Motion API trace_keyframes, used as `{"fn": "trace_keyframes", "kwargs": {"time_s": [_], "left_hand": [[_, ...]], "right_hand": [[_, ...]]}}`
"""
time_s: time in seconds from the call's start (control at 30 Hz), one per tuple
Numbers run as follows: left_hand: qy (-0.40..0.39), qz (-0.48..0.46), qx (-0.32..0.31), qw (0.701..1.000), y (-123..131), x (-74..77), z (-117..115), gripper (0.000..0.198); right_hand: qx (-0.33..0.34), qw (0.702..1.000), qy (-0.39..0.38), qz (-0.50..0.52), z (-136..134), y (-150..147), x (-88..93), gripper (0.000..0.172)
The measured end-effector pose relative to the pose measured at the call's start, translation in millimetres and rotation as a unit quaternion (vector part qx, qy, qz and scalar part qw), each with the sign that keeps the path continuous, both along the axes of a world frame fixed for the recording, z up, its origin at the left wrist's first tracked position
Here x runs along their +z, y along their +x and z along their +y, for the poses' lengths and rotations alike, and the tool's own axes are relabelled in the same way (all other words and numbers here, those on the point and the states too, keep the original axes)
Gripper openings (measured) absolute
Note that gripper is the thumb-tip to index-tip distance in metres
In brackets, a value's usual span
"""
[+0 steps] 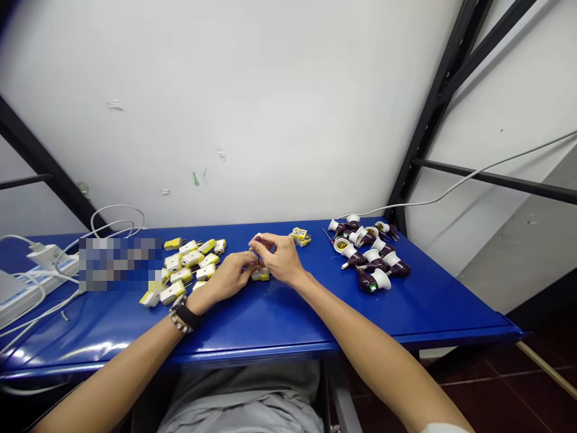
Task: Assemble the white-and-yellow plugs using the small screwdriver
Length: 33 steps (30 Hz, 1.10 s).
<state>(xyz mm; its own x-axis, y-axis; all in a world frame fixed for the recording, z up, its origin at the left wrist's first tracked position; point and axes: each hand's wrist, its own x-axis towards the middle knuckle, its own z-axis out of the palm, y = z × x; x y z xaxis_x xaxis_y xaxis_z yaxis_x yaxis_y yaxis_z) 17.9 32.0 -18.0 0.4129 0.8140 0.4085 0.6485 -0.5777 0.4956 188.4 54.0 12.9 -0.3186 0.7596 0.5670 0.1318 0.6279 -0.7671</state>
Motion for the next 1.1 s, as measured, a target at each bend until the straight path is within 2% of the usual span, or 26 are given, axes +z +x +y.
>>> {"fn": "trace_keyframes", "kwargs": {"time_s": [0.1,0.27,0.47,0.67,0.87,1.1], "left_hand": [[-0.007,-0.001,-0.012,1.0,-0.5,0.2,0.1,0.026],[0.0,0.018,0.003,1.0,-1.1,0.0,-0.4,0.024],[-0.011,0.012,-0.001,1.0,-1.6,-0.9,-0.7,0.026],[-0.01,0.015,0.001,1.0,-1.9,-0.8,0.0,0.026],[-0.015,0.011,-0.003,1.0,-1.8,-1.7,0.7,0.029],[-0.011,0.012,0.0,1.0,-2.6,-1.5,0.2,0.027]], "right_hand": [[-0.037,0.999,0.015,0.005,-0.2,0.2,-0.6,0.027],[0.012,1.0,-0.013,-0.003,1.6,0.8,-1.6,0.029],[-0.042,0.999,-0.001,0.007,3.3,0.0,-1.3,0.025],[0.008,0.999,-0.024,0.027,3.6,-1.0,-2.7,0.027],[-0.047,0.998,-0.011,0.032,3.5,-1.4,-1.1,0.023],[-0.025,0.999,-0.016,0.02,6.3,-1.8,-6.3,0.02]]}}
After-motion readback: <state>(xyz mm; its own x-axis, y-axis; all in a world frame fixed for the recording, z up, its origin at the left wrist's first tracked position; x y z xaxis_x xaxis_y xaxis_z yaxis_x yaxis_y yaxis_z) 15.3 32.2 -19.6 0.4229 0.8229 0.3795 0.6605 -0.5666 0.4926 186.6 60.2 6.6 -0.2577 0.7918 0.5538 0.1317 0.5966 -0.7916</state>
